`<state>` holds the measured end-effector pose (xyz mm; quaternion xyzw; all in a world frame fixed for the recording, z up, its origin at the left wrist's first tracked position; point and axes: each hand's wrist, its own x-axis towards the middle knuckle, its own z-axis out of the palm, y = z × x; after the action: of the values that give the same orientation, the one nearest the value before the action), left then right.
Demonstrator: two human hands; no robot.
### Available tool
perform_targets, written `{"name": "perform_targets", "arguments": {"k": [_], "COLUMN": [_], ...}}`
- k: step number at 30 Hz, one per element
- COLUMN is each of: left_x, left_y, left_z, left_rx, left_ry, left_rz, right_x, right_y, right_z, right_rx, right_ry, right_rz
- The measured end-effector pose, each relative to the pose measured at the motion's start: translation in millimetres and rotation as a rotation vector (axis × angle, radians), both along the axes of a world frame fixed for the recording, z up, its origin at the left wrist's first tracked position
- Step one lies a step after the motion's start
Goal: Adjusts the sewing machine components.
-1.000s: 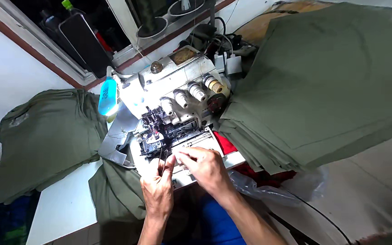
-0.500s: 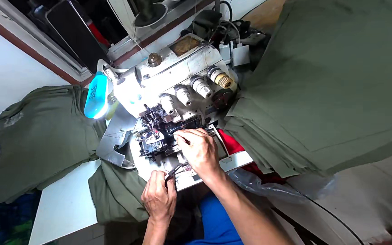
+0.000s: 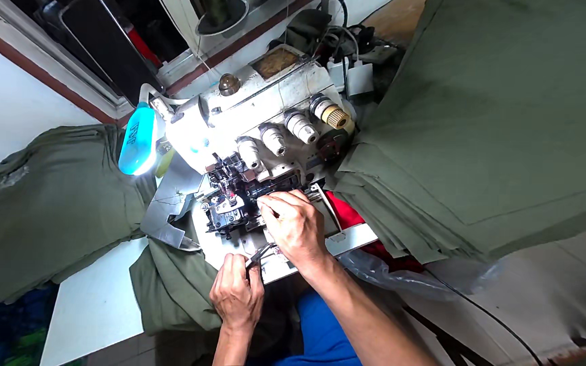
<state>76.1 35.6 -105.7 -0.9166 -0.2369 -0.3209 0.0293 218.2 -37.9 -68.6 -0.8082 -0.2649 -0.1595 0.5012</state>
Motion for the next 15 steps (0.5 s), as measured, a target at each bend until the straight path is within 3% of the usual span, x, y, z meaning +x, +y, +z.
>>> {"name": "perform_targets", "arguments": {"k": [15], "left_x": [0.1], "left_y": [-0.4], "left_z": [0.4], "left_rx": [0.010], "left_ry": [0.002], "left_rz": [0.000], "right_x": [-2.0], "right_y": [-1.1], "right_z": [-0.4], "right_rx": [-0.004], "right_ry": [-0.041], "right_rz": [-0.022]}}
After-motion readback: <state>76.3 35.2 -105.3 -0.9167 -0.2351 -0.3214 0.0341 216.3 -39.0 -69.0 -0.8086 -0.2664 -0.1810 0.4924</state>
